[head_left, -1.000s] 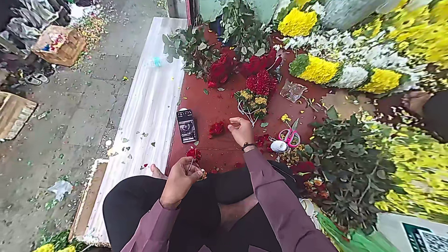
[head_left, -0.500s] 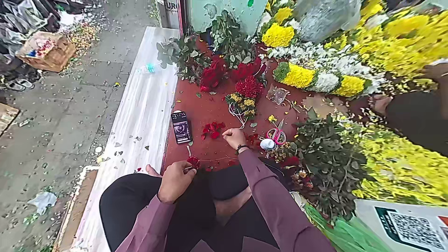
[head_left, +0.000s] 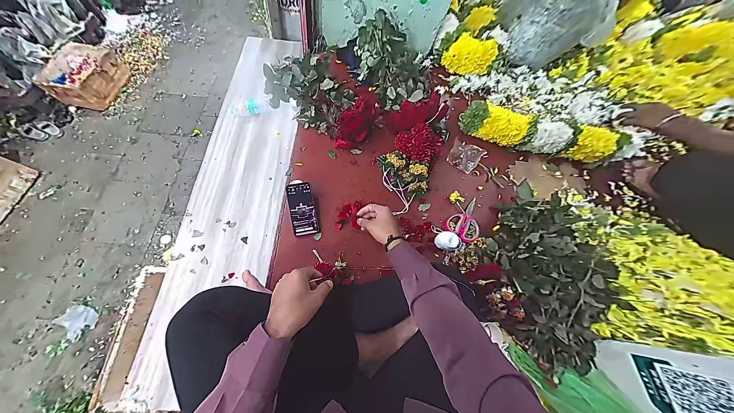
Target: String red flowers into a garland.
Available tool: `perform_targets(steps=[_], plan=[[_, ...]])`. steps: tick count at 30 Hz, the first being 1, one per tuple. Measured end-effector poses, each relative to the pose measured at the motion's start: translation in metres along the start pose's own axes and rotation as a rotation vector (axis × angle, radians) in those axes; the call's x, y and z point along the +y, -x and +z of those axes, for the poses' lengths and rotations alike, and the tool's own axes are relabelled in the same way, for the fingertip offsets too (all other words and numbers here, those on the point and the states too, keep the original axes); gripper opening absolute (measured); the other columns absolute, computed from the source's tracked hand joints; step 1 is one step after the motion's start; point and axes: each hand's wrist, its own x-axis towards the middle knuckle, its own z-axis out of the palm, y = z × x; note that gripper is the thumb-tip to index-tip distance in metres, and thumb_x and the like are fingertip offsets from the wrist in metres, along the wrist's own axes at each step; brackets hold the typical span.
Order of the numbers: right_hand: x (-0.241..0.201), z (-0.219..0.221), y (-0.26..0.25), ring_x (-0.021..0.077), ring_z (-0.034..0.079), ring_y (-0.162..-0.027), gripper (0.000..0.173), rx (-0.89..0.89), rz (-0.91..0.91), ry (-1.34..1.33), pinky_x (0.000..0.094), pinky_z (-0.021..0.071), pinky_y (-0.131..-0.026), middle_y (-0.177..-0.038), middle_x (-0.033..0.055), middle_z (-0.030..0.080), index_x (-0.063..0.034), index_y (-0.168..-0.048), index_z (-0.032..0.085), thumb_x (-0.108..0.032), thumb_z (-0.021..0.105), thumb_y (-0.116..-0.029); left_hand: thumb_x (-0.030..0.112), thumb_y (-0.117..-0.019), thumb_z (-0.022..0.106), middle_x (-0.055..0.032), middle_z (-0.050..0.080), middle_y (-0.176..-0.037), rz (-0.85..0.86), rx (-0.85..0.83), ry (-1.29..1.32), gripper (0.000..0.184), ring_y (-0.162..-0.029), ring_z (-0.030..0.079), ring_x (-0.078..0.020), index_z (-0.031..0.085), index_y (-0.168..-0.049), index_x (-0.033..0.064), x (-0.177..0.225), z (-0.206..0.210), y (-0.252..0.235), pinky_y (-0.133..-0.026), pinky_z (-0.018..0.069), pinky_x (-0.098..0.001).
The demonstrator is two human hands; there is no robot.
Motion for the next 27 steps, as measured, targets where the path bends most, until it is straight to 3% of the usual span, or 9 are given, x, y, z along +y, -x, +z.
perform_targets(steps=[3,7,9,12,16,18,20,23,27], plan=[[-0.012,-0.005,0.02,0.0198,0.07,-0.068,0.017,-0.038,0.029,-0.313,0.0344,0.0589,-0.057,-0.095,0.0106,0.076,-0.0065,-0.11,0.075,-0.008,0.075,-0.0924,0.05,-0.0911,0.066,0.0026,0.074,-0.083,0.01,0.002,0.013,0.034,-0.076,0.07,-0.0148,0.077,-0.103,0.0197,-0.002,0.0,0.0,-0.073,0.059,-0.0485],[-0.026,-0.01,0.05,0.0188,0.068,-0.065,0.012,-0.028,-0.048,-0.423,0.0314,0.0539,-0.055,-0.087,0.0118,0.075,-0.0044,-0.101,0.077,-0.003,0.067,-0.0943,0.051,-0.0903,0.068,0.0028,0.075,-0.086,0.005,0.011,0.016,0.035,-0.079,0.071,-0.0143,0.077,-0.104,0.0198,-0.003,0.0,-0.003,-0.077,0.0597,-0.0484],[-0.029,-0.011,0.062,0.0185,0.069,-0.067,0.013,-0.009,-0.068,-0.419,0.0317,0.0561,-0.057,-0.085,0.0108,0.076,-0.0047,-0.097,0.078,-0.003,0.065,-0.0937,0.051,-0.0897,0.068,0.0032,0.075,-0.085,0.002,0.009,0.018,0.035,-0.079,0.071,-0.0142,0.077,-0.103,0.0203,-0.004,0.001,-0.005,-0.076,0.0598,-0.0484],[-0.03,-0.011,0.071,0.0186,0.069,-0.07,0.016,-0.019,-0.112,-0.458,0.0331,0.0581,-0.061,-0.096,0.0097,0.076,-0.0046,-0.1,0.079,-0.002,0.063,-0.0947,0.05,-0.0895,0.069,0.0018,0.074,-0.085,-0.009,0.004,0.022,0.034,-0.078,0.071,-0.0155,0.077,-0.104,0.0198,-0.002,0.003,-0.007,-0.075,0.0598,-0.0491],[-0.036,-0.009,0.078,0.0196,0.071,-0.079,0.028,-0.021,-0.267,-0.433,0.0376,0.0627,-0.069,-0.109,0.0064,0.074,-0.0077,-0.103,0.079,0.005,0.069,-0.0801,0.046,-0.0901,0.069,0.0016,0.074,-0.085,-0.013,0.001,0.029,0.03,-0.078,0.071,-0.0155,0.077,-0.103,0.02,-0.003,0.004,-0.007,-0.074,0.0599,-0.0489],[-0.042,-0.008,0.085,0.0192,0.073,-0.089,0.022,-0.01,-0.312,-0.399,0.0382,0.0649,-0.077,-0.11,0.0047,0.074,-0.0095,-0.101,0.079,0.0,0.076,-0.0811,0.043,-0.0904,0.068,0.0015,0.074,-0.083,-0.011,0.007,0.028,0.028,-0.076,0.07,-0.0154,0.078,-0.102,0.0197,-0.002,0.003,-0.007,-0.073,0.059,-0.0485],[-0.049,-0.004,0.095,0.019,0.071,-0.08,0.013,0.002,-0.332,-0.437,0.0366,0.0636,-0.069,-0.106,0.0059,0.074,-0.0086,-0.1,0.079,-0.009,0.078,-0.0866,0.039,-0.0918,0.066,0.0012,0.074,-0.083,-0.003,0.011,0.041,0.026,-0.076,0.071,-0.015,0.078,-0.103,0.0182,-0.002,0.003,-0.007,-0.073,0.0597,-0.0476],[-0.058,0.003,0.117,0.0187,0.067,-0.069,0.012,-0.026,-0.332,-0.585,0.0333,0.0588,-0.059,-0.101,0.0106,0.074,-0.0029,-0.1,0.078,-0.009,0.075,-0.0904,0.034,-0.0945,0.065,-0.0006,0.075,-0.086,0.001,0.023,0.085,0.025,-0.079,0.072,-0.015,0.078,-0.105,0.0157,-0.001,0.001,-0.007,-0.076,0.0599,-0.0462],[-0.066,0.019,0.148,0.0188,0.063,-0.063,0.022,-0.031,-0.256,-0.842,0.0307,0.0539,-0.053,-0.091,0.0172,0.069,0.006,-0.105,0.066,0.003,0.073,-0.0841,0.028,-0.0988,0.061,-0.0003,0.074,-0.082,0.039,0.023,0.23,0.024,-0.071,0.069,-0.0107,0.078,-0.106,0.0117,0.0,0.0,-0.006,-0.07,0.0597,-0.0368]])
